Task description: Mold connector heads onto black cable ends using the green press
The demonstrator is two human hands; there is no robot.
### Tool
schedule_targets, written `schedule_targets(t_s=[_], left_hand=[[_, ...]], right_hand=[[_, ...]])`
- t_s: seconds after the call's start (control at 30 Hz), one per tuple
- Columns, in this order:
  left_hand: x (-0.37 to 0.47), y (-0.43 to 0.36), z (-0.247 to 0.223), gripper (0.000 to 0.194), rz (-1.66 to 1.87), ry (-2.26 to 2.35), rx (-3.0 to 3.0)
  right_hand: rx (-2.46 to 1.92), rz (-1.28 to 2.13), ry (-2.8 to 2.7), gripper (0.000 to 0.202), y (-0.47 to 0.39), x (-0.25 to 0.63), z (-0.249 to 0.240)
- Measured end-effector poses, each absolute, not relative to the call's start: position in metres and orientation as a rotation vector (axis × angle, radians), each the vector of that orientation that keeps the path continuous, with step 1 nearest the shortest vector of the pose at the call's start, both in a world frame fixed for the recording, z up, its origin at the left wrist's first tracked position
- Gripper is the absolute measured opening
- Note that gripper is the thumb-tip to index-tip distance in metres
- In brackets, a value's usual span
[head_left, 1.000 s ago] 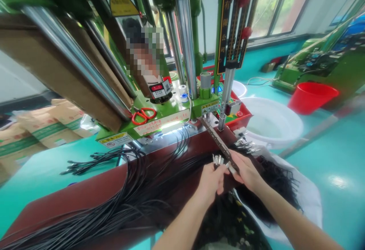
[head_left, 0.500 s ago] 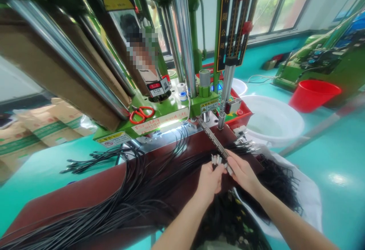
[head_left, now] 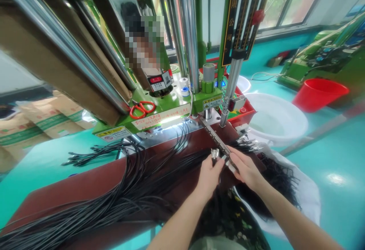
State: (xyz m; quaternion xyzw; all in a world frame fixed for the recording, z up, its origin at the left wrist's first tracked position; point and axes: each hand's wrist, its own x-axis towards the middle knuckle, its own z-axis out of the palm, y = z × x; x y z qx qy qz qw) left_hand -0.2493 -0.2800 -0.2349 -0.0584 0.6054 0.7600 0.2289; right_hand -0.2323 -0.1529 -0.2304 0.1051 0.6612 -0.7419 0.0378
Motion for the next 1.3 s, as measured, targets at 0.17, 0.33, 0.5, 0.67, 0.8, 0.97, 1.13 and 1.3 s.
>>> schedule_targets(t_s=[0.17,0.33,0.5,0.67,0.8,0.97,1.13,1.3], left_hand=[[-0.249,-0.281,-0.234,0.032,2.111,1.691,-0.107],[-0.249,-0.282,-0.235,0.031,2.127,1.664,-0.129],[-0.248,-0.283,-0.236,0.03,2.144,1.686,-0.117],[-0.248,-0.285,-0.242,0.029,2.137,1.783,-0.096],[-0.251,-0.289,-0.242,0.031,2.179,1.832,-0.029],[-0.258,-0.296,-0.238,0.037,2.25,1.749,-0.196],[-0.26,-0.295,-0.242,0.037,2.019,1.817,-0.086],[-0.261,-0.299,-0.236,0.036,1.945,1.795,-0.042]], right_hand=[[0.248,-2.18,2.052,0.059,-0.15,-0.232,-0.23],[0.272,-2.177,2.046,0.062,-0.15,-0.231,-0.23],[0.218,-2.111,2.097,0.062,-0.151,-0.231,-0.233],[0.002,-1.9,2.438,0.052,-0.152,-0.229,-0.238],[0.096,-2.018,2.267,0.052,-0.151,-0.23,-0.239],[0.372,-2.197,2.011,0.057,-0.153,-0.231,-0.229],[0.386,-2.194,1.948,0.064,-0.154,-0.231,-0.222],[0.264,-2.102,1.979,0.061,-0.148,-0.232,-0.232]])
